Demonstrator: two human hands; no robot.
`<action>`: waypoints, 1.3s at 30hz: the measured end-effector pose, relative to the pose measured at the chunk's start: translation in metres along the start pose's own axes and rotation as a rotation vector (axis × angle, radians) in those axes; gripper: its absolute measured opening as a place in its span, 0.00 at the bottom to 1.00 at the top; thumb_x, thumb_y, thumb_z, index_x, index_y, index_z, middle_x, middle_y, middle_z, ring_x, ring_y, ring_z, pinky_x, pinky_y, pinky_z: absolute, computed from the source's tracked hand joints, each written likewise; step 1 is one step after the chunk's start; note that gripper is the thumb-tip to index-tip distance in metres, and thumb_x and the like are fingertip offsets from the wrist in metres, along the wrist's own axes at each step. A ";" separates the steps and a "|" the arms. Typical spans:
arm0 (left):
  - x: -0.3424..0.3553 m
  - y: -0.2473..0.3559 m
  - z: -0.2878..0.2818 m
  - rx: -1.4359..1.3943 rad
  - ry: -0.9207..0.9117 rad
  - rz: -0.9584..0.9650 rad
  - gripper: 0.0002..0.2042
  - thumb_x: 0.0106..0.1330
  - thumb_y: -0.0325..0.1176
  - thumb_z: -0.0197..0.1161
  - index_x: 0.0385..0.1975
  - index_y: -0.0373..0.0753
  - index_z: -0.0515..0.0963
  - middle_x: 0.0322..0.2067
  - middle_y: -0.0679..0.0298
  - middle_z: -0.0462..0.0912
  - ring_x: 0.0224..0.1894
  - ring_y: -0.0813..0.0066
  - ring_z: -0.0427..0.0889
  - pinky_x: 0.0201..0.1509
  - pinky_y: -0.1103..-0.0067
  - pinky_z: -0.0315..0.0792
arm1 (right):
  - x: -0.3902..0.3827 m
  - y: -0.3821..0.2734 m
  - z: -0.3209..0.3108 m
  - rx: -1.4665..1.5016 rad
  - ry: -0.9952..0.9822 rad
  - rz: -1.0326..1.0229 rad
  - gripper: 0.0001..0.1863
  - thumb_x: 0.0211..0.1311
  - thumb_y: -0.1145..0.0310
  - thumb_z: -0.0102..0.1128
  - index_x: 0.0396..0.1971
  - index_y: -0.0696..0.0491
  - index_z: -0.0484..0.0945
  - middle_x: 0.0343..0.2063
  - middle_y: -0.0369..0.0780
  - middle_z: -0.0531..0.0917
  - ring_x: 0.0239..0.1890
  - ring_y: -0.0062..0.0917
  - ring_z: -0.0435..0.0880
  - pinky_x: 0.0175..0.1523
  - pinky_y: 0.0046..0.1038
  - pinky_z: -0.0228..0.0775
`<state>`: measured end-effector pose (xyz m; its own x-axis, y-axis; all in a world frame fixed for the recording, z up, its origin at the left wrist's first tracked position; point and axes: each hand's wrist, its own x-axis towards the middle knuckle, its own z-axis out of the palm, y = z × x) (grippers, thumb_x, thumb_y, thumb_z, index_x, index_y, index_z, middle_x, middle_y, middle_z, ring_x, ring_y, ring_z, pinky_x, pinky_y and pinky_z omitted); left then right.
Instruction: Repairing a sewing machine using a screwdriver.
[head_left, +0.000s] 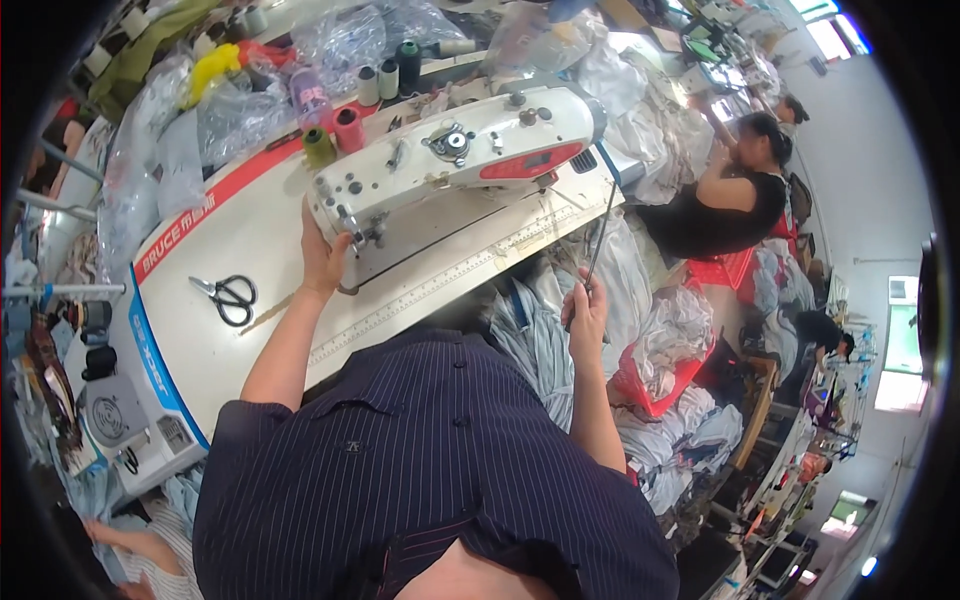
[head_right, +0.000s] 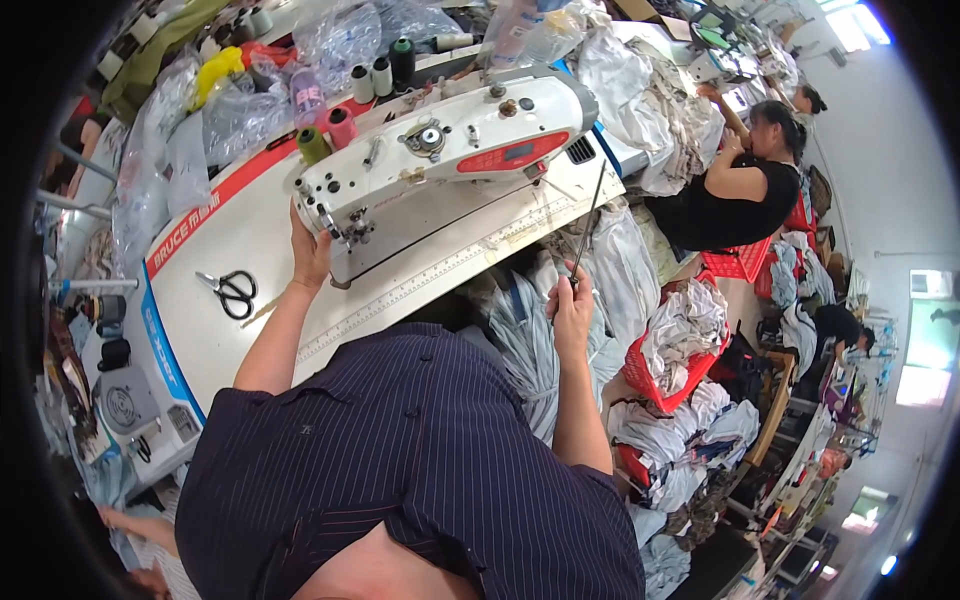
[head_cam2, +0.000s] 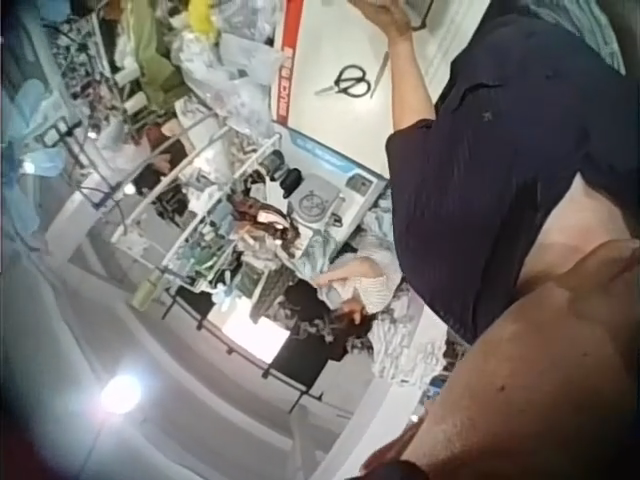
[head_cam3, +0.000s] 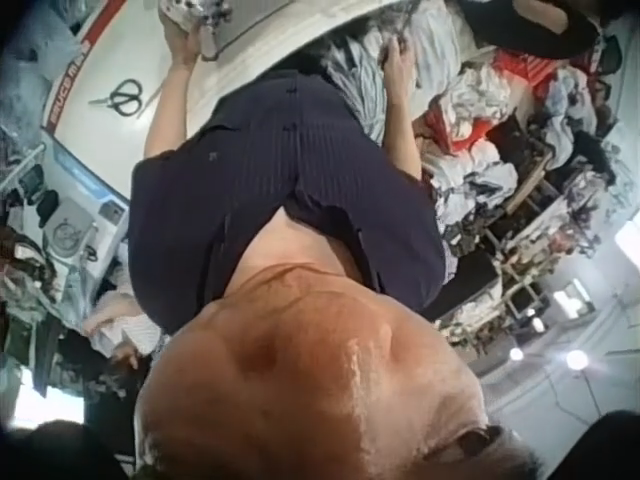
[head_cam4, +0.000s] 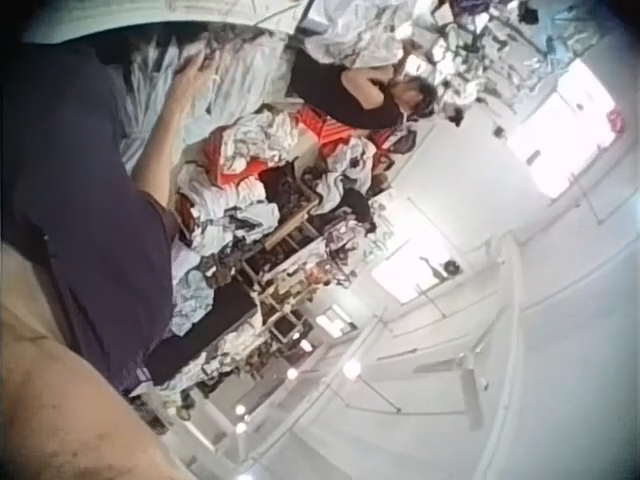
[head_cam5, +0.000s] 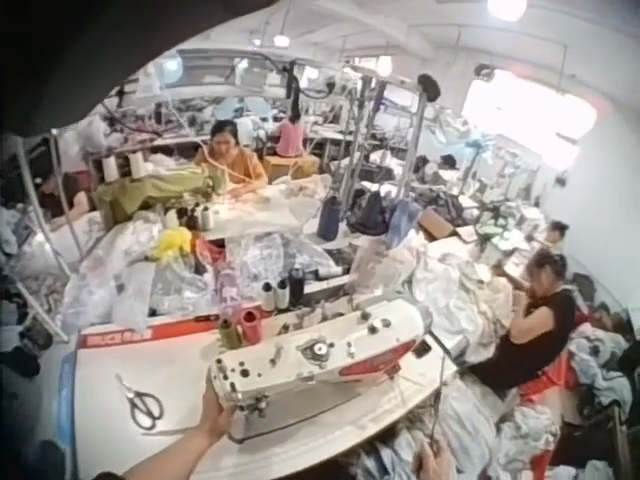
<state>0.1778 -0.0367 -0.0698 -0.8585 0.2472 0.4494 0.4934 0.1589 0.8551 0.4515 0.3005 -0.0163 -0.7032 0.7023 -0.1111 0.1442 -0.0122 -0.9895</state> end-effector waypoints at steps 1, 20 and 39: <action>-0.001 -0.001 0.000 0.000 -0.008 -0.011 0.47 0.62 0.61 0.59 0.69 0.30 0.49 0.61 0.46 0.66 0.64 0.54 0.66 0.67 0.68 0.59 | 0.000 -0.004 0.000 0.005 0.015 -0.003 0.17 0.71 0.68 0.52 0.56 0.56 0.67 0.23 0.33 0.76 0.17 0.12 0.68 0.21 0.15 0.59; 0.009 0.037 -0.002 0.003 0.071 -0.142 0.46 0.66 0.64 0.52 0.70 0.30 0.50 0.68 0.50 0.57 0.71 0.59 0.57 0.73 0.70 0.49 | 0.177 -0.186 -0.087 -0.765 -0.022 -0.402 0.20 0.51 0.74 0.62 0.48 0.53 0.82 0.37 0.46 0.86 0.39 0.29 0.86 0.47 0.26 0.74; 0.043 0.054 0.015 -0.193 0.234 -0.447 0.29 0.75 0.54 0.41 0.65 0.36 0.63 0.59 0.58 0.70 0.59 0.69 0.72 0.64 0.73 0.65 | 0.291 -0.289 -0.093 -1.240 -0.497 -0.674 0.12 0.52 0.71 0.59 0.36 0.56 0.85 0.31 0.48 0.85 0.37 0.41 0.84 0.48 0.36 0.75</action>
<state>0.1698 -0.0031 -0.0078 -0.9980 -0.0277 0.0576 0.0572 0.0162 0.9982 0.2700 0.5741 0.2464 -0.9985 0.0192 0.0504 0.0093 0.9819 -0.1889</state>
